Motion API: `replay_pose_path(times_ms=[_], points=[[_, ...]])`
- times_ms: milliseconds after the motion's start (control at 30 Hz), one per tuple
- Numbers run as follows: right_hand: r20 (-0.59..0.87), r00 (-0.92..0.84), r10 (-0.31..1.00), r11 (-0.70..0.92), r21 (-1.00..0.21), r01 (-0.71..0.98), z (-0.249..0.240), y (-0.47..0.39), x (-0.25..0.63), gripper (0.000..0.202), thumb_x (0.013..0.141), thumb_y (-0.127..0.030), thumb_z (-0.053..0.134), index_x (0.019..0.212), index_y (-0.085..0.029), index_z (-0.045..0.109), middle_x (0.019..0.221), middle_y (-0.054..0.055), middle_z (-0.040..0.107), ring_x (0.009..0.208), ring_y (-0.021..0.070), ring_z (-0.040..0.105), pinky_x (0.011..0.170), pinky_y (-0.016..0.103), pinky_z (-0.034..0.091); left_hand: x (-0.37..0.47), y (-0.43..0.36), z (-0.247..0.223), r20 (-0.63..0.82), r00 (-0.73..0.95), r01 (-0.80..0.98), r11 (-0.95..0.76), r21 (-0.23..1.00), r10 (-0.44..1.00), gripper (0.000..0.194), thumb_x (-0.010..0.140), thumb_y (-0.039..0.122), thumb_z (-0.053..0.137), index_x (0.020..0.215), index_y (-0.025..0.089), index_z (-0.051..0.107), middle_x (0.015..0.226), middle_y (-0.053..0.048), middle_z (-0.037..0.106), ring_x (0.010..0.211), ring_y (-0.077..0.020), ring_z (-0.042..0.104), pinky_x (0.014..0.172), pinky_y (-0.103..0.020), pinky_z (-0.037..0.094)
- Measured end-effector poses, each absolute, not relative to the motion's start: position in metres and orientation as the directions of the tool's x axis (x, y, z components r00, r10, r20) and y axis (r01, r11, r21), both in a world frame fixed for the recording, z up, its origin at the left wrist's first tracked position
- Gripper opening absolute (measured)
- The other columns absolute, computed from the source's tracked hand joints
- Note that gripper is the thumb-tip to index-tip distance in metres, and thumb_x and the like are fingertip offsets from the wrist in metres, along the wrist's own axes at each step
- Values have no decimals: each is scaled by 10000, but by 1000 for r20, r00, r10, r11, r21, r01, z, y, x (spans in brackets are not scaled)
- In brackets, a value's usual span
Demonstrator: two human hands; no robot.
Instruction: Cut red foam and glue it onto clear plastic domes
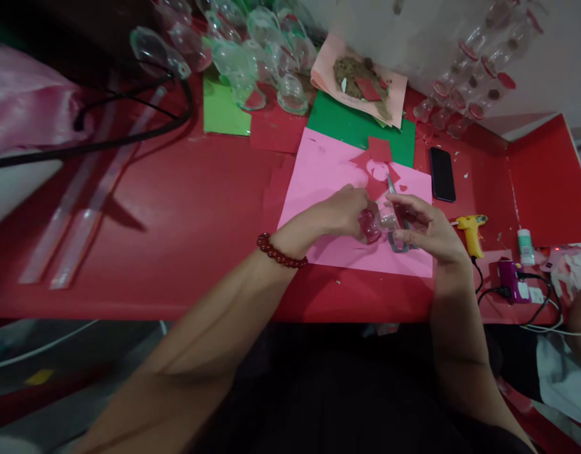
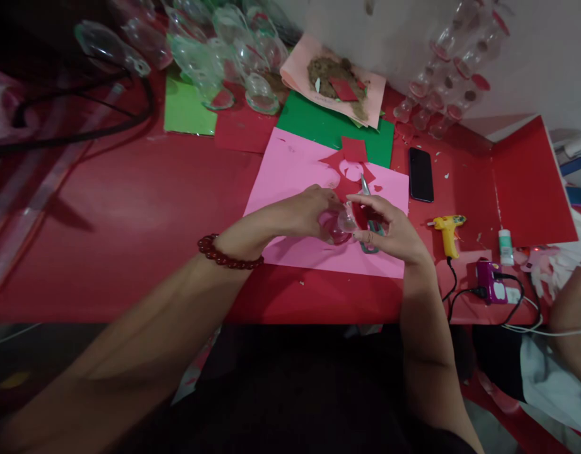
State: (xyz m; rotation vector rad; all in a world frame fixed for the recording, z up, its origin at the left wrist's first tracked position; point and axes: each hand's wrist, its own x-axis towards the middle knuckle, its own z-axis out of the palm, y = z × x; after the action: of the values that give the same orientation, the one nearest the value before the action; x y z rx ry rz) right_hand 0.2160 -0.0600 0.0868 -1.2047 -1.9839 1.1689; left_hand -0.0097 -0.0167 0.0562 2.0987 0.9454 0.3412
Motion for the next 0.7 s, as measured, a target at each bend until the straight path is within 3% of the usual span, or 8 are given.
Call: replay_pose_path(times_ms=[200,433,700], points=[[41,-496,868,316,-815,486,86,-59,214,603,796,-512,786,1360,-366,627,1305,38,642,1226,237,620,1089,420,484,-12,-16,50,-40,697,446,-389,806,716,296,627,312,798,890,195,732,849,-45,688,946,-236,602,864,-318,428],[119,-538,835,442,-728,524,88,-60,204,585,831,-556,739,1370,-368,613,1245,57,635,1184,244,607,1075,451,468,-11,-17,55,-113,676,466,-304,831,728,342,608,272,802,931,182,736,882,-59,708,952,-243,622,862,-335,453],[135,-547,826,515,-574,636,99,-66,192,549,872,-543,694,1381,-356,605,1190,68,628,1128,254,603,1034,483,488,-10,-19,62,-148,642,552,-320,770,752,297,614,306,822,832,163,679,856,-66,655,946,-257,596,789,-342,437]])
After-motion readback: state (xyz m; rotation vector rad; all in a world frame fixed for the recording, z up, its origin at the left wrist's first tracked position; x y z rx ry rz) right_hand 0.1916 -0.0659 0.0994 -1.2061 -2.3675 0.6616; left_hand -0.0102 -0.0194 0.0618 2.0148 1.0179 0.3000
